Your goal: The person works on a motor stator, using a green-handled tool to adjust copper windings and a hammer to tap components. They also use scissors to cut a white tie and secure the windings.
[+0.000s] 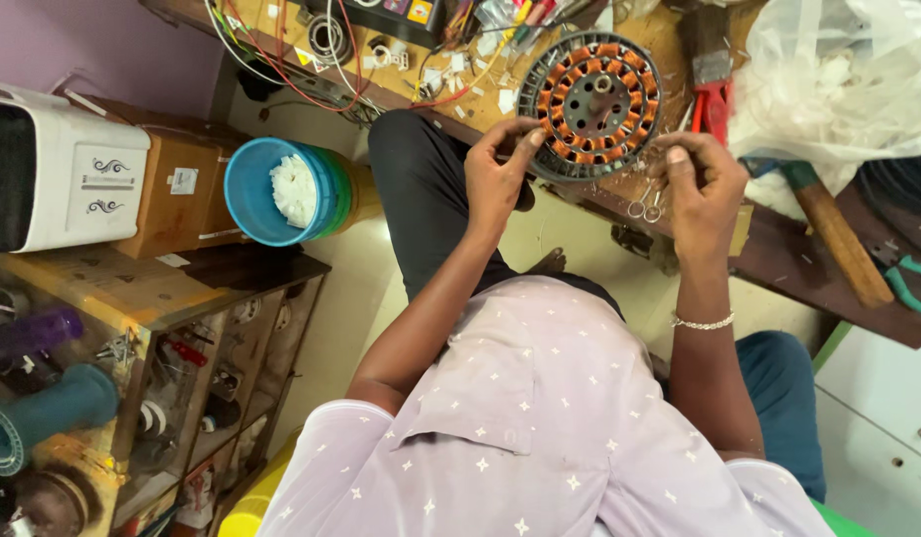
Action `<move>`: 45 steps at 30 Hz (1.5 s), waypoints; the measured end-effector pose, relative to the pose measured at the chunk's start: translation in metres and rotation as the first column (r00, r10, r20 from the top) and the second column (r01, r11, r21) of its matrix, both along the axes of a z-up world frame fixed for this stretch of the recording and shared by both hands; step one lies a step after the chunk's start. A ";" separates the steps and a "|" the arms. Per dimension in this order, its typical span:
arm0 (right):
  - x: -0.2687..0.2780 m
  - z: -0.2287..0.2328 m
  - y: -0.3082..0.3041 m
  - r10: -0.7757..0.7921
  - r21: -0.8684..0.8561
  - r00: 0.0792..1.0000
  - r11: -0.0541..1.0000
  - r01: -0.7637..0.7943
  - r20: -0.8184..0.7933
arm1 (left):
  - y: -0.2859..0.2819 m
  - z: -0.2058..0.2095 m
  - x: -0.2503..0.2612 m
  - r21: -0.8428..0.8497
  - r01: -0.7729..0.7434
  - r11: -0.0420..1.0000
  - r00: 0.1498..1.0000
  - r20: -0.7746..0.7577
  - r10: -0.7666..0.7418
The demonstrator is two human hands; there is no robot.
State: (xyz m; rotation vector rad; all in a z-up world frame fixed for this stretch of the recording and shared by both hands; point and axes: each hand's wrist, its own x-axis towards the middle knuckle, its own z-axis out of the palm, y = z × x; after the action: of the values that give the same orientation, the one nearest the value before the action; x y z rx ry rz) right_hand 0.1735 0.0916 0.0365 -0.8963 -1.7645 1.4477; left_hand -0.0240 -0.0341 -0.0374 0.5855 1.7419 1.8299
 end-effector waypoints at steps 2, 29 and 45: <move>-0.003 0.005 -0.002 0.006 0.005 1.000 1.000 -0.006 0.026 | 0.004 0.002 -0.005 0.003 0.025 1.000 0.999 0.046 -0.025; -0.043 0.026 -0.024 0.260 0.423 0.948 0.850 -0.314 0.182 | -0.006 0.053 0.007 0.216 0.315 0.924 0.907 0.218 -0.360; -0.024 0.014 -0.024 0.030 0.490 1.000 0.871 -0.030 0.008 | -0.009 0.068 0.000 0.145 0.335 0.931 0.940 -0.121 -0.319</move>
State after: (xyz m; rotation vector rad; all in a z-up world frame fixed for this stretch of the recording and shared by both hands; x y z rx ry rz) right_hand 0.1496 0.0674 0.0509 -0.5967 -2.0217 0.9365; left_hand -0.0236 -0.0429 0.0304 0.9821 1.4529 1.7371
